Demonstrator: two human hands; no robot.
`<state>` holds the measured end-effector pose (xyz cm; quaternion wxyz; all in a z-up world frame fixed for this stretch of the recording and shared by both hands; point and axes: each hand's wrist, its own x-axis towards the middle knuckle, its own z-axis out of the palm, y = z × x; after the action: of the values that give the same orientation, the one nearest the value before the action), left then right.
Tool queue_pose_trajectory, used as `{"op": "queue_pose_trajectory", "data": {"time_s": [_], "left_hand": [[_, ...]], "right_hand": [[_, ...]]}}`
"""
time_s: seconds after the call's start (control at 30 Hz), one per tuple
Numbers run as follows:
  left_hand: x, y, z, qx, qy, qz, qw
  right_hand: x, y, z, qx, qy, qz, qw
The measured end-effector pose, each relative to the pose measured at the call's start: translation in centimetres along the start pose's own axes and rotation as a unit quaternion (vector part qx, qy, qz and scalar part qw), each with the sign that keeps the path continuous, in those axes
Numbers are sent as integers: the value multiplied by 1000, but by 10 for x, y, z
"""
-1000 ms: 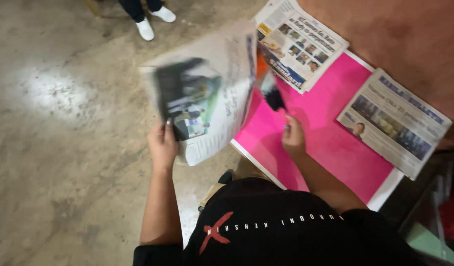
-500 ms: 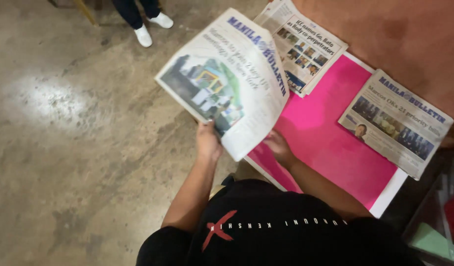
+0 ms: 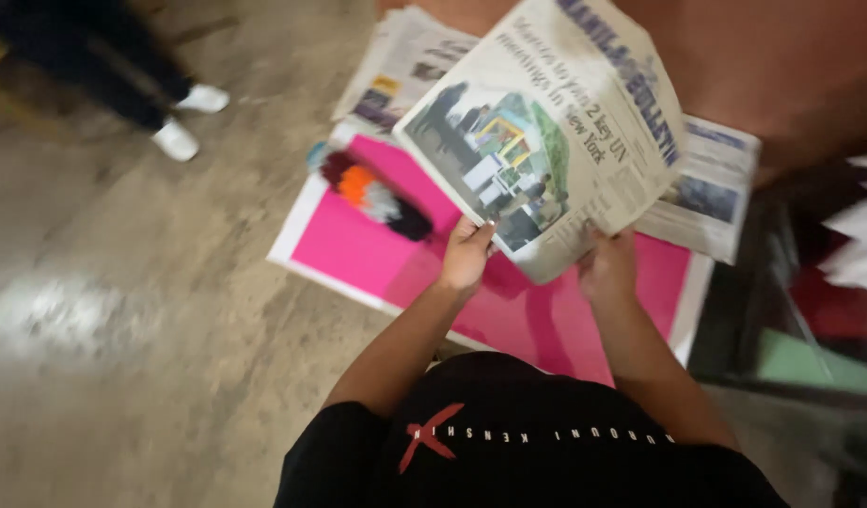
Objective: Dusting and flipping through pages of various newspapers spread on a table.
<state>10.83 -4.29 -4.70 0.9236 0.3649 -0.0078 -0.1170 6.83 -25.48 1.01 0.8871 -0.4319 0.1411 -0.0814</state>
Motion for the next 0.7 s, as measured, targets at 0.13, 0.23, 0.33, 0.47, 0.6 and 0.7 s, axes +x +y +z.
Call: {"op": "queue_pose_trajectory", "data": {"time_s": [0.13,0.23,0.33,0.47,0.6,0.7], "left_hand": [[34,-74,-7,102,-139,6,985],[48,-47,35,-4,7,-111,994],[92,-86,3,123,70,-191,971],[117,-122,-5,194,94,-291,932],[137,-144,12,245,145,-279,917],[151,-172,20,279,124,-241,921]], "right_hand": [[26,-46,-72,-120,74,-192,971],[37,-86,-110,-166,88,-217,958],[77,-96,-211,-278,108,-198,934],[117,-112,-267,-425,190,-85,881],[165,-132,-307,-556,233,30,797],[197,-142,-324,-629,250,-65,733]]}}
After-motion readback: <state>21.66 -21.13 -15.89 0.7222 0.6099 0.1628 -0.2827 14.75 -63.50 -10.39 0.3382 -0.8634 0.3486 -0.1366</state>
